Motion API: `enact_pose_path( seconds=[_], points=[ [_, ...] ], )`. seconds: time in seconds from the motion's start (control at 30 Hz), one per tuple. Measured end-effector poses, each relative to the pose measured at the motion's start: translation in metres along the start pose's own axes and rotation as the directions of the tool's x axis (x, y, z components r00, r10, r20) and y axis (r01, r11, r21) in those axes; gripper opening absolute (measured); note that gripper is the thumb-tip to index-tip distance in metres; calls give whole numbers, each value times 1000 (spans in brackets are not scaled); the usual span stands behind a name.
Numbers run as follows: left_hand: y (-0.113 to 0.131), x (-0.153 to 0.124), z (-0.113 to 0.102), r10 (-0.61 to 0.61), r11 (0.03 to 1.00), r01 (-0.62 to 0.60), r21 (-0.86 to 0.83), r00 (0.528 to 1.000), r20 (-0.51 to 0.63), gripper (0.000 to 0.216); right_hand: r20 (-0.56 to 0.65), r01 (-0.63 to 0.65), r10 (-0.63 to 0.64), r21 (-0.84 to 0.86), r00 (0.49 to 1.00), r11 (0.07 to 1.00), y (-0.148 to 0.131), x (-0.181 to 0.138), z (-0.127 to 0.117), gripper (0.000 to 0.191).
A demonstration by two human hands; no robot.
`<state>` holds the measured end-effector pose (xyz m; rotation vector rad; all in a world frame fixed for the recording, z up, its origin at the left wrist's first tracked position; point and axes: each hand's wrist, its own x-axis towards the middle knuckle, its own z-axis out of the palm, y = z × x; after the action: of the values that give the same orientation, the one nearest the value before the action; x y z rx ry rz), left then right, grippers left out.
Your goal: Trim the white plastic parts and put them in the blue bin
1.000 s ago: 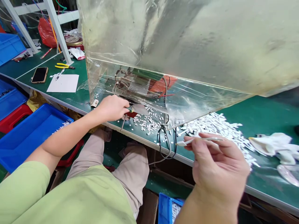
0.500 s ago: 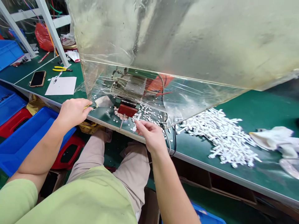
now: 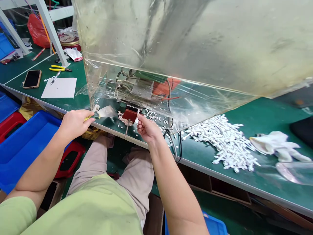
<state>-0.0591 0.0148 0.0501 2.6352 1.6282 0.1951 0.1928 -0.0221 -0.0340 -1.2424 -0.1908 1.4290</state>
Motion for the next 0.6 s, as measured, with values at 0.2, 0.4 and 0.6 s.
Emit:
enact_pose_path(
  seconds=[0.2, 0.4, 0.6],
  points=[
    [-5, 3, 8, -7, 1000, 7, 8, 1000, -10, 29, -20, -42, 43, 75, 999, 996, -2, 1, 1, 36],
    [-4, 10, 21, -47, 999, 48, 20, 999, -15, 30, -36, -60, 65, 129, 997, 990, -2, 2, 4, 32],
    [-4, 32, 56, -1, 1000, 1, -17, 999, -44, 34, 12, 108, -108, -212, 994, 971, -5, -6, -3, 34]
  ],
)
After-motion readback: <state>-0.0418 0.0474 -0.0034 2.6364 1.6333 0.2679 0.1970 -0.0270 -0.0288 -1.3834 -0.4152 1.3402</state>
